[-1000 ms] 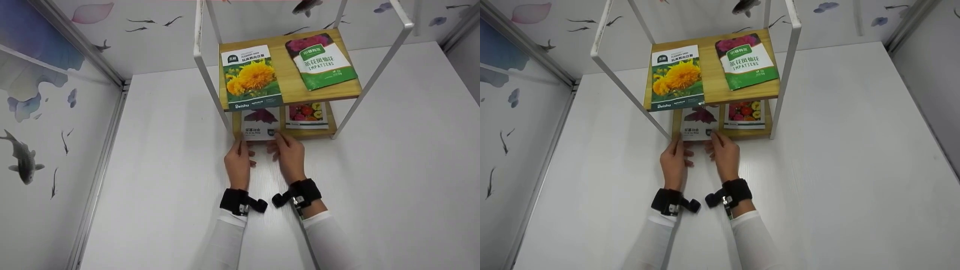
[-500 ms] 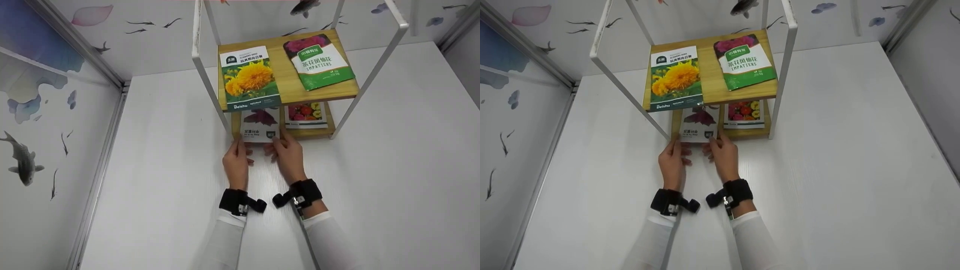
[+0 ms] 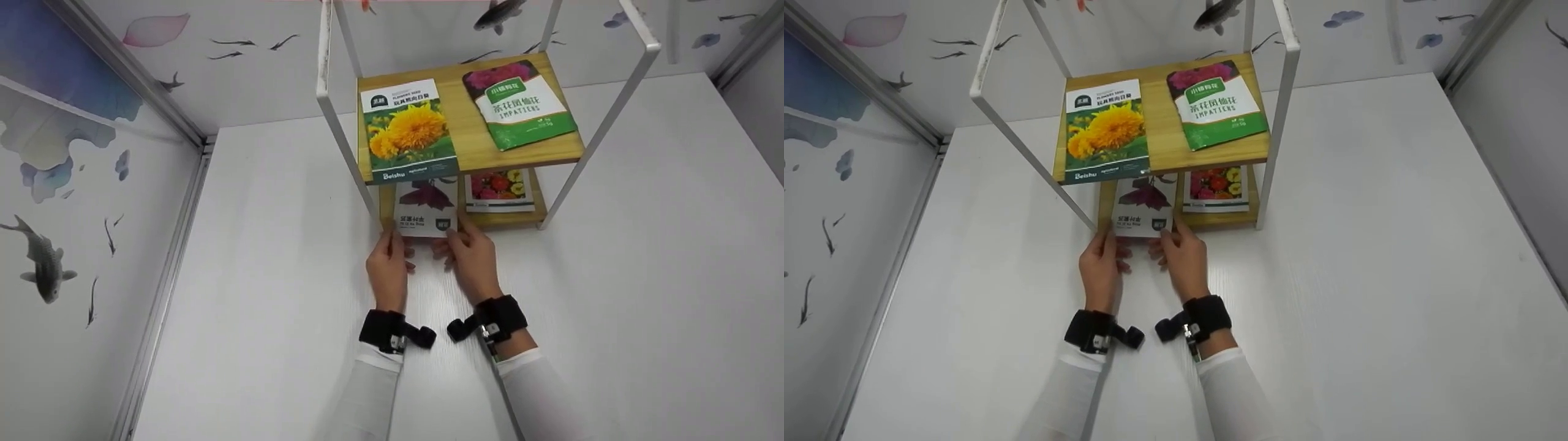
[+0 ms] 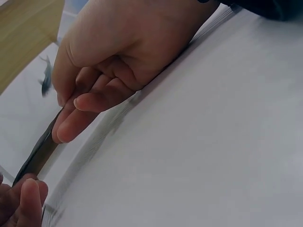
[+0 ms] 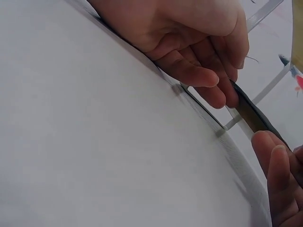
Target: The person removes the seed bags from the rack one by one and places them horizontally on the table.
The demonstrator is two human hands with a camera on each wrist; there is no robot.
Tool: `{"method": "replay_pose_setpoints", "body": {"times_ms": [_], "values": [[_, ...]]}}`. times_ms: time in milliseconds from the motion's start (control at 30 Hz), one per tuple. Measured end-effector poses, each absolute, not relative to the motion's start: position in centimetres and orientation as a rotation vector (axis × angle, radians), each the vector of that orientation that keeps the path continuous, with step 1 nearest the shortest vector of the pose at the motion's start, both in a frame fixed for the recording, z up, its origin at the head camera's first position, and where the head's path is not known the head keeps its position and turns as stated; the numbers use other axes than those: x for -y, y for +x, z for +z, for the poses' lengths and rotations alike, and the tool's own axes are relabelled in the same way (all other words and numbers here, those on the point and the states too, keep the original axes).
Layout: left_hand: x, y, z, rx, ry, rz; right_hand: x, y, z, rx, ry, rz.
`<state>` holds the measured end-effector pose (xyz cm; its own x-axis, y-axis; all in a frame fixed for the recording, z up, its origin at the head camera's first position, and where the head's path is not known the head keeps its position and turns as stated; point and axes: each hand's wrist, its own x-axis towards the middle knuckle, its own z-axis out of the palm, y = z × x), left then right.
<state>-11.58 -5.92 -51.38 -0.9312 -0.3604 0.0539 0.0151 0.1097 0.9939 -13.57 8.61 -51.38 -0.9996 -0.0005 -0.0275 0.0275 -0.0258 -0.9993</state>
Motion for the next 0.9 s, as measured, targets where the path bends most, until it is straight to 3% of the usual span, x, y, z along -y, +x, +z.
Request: {"method": "replay_pose_setpoints", "body": {"times_ms": [667,900], "values": [[6.3,-11.1,-51.1,2.155,0.260,-2.006,-9.0,-11.7,-50.9,-2.190,0.060,-2.251],[6.2,-9.4,-49.4,2.153,0.252,-2.040,-9.4,-10.9,-51.4,-2.166,0.081,-2.228]]}}
